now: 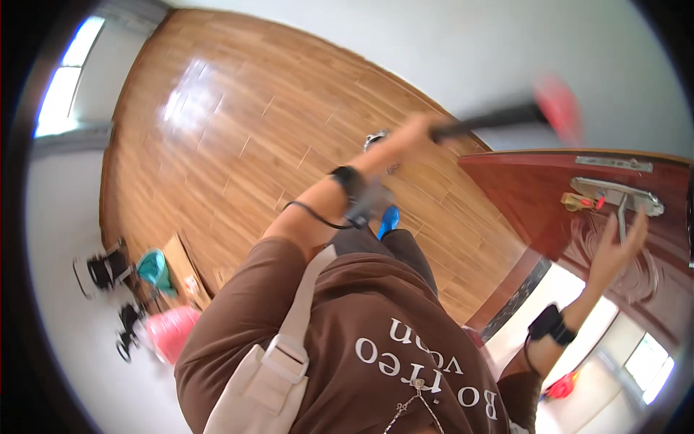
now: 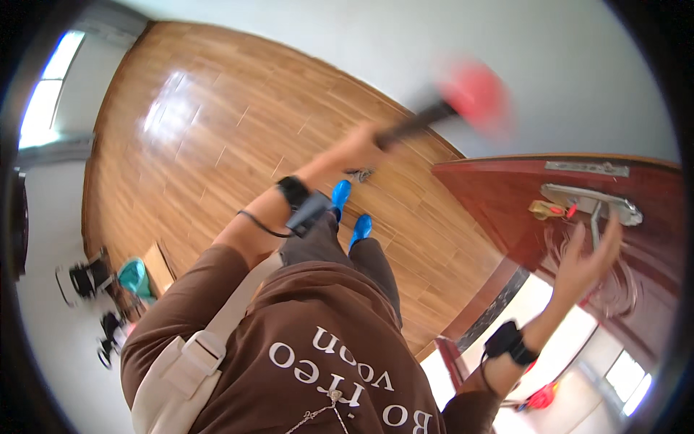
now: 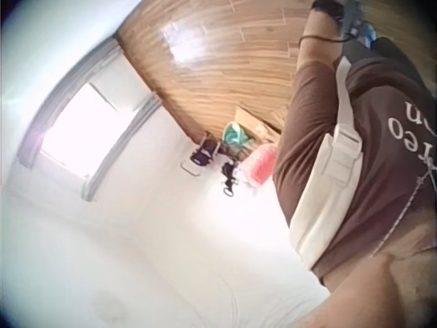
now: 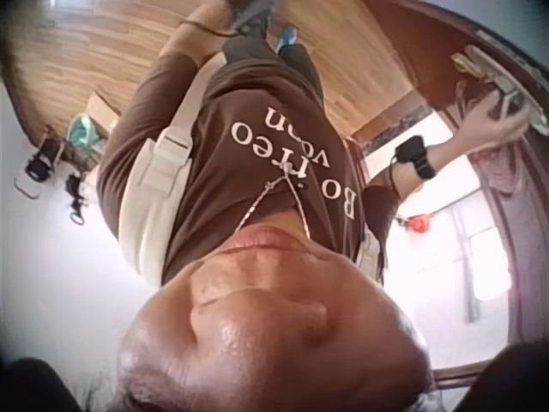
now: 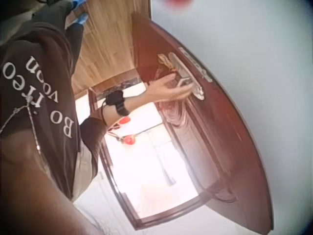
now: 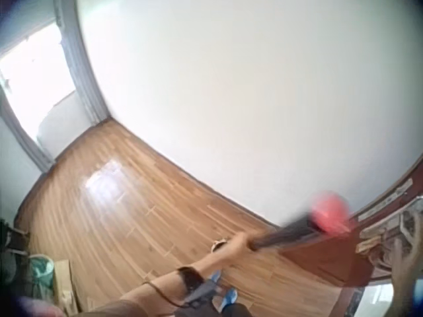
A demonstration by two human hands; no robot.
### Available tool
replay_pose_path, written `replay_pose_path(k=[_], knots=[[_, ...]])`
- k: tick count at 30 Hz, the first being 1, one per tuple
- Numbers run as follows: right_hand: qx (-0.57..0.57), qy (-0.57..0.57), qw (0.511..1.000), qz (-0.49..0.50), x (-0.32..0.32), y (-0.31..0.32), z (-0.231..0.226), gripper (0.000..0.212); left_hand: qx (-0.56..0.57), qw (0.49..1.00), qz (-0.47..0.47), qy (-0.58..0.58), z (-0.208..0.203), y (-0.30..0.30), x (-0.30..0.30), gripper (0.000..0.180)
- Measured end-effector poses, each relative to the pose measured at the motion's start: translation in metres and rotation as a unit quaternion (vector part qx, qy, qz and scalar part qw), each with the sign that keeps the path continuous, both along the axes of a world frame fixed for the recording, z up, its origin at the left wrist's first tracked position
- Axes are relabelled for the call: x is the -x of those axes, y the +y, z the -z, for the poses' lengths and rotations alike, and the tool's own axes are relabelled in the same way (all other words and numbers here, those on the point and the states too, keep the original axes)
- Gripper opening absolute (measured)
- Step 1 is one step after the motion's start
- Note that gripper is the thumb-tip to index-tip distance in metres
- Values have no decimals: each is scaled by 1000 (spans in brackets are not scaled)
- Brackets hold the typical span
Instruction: Mopping a room with wooden floors and a hallway with tiled floors, moving objects to clean underneath them.
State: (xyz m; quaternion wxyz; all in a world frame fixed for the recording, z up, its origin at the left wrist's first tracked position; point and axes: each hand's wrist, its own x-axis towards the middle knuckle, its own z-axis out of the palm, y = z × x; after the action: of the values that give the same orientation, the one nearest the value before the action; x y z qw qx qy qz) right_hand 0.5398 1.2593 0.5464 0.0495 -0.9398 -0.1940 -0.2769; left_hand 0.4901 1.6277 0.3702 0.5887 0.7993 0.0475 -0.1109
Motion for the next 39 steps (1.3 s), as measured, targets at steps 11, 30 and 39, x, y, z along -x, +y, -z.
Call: replay_pose_path(k=[11, 30, 39], knots=[[235, 253, 934, -95, 152, 25, -74, 55, 37, 953, 265, -144, 78, -191, 50, 16], [195, 309, 909, -201, 139, 364, 10, 35, -141, 984, 7, -109, 99, 182, 130, 14], [137, 480, 815, -295, 172, 515, 103, 50, -217, 891, -338, -210, 175, 321, 183, 48]])
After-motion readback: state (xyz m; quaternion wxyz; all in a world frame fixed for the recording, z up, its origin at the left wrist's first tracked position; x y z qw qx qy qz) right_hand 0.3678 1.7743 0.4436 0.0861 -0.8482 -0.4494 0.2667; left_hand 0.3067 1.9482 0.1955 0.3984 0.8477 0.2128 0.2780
